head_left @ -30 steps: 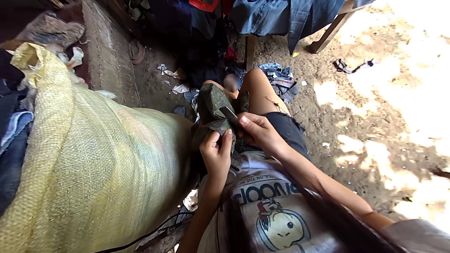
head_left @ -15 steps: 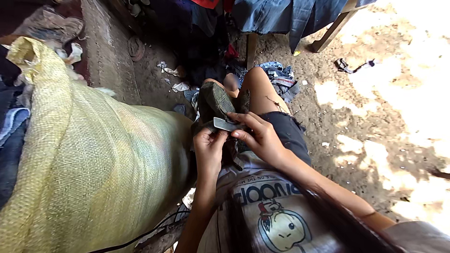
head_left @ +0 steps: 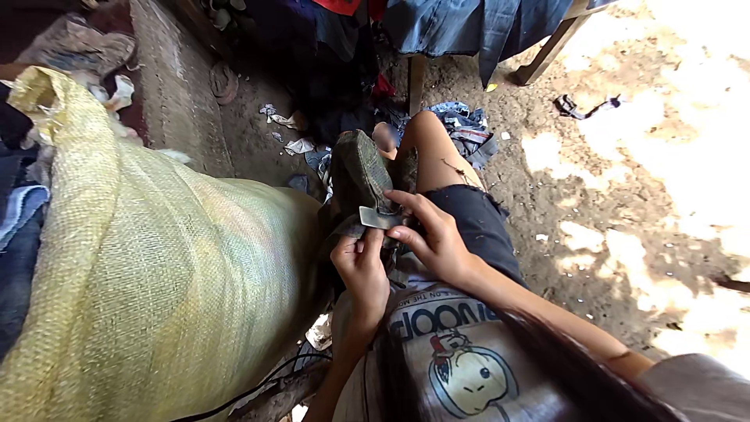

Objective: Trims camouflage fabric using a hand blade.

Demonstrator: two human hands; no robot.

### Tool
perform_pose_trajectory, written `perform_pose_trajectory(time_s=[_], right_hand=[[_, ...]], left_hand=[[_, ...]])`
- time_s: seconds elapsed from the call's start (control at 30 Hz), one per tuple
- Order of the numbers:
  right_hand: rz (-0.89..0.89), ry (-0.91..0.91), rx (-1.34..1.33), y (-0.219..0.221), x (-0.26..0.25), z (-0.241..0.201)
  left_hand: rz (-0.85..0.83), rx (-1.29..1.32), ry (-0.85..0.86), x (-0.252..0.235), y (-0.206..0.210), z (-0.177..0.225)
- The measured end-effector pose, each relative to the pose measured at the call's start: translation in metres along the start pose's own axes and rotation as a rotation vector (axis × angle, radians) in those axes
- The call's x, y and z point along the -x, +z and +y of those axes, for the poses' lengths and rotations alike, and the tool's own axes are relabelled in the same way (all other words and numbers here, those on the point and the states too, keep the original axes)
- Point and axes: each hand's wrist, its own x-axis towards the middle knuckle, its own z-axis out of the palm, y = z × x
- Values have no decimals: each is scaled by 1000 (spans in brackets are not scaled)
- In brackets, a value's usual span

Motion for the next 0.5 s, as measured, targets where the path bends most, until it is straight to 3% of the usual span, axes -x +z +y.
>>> perform_pose_trajectory(time_s=[0.23, 0.5], right_hand=[[9, 68, -62, 5, -6, -4], [28, 101, -99, 4, 9, 4]], left_hand=[[-44, -176, 223, 0, -4, -19], [-16, -280, 335, -2, -4, -16]])
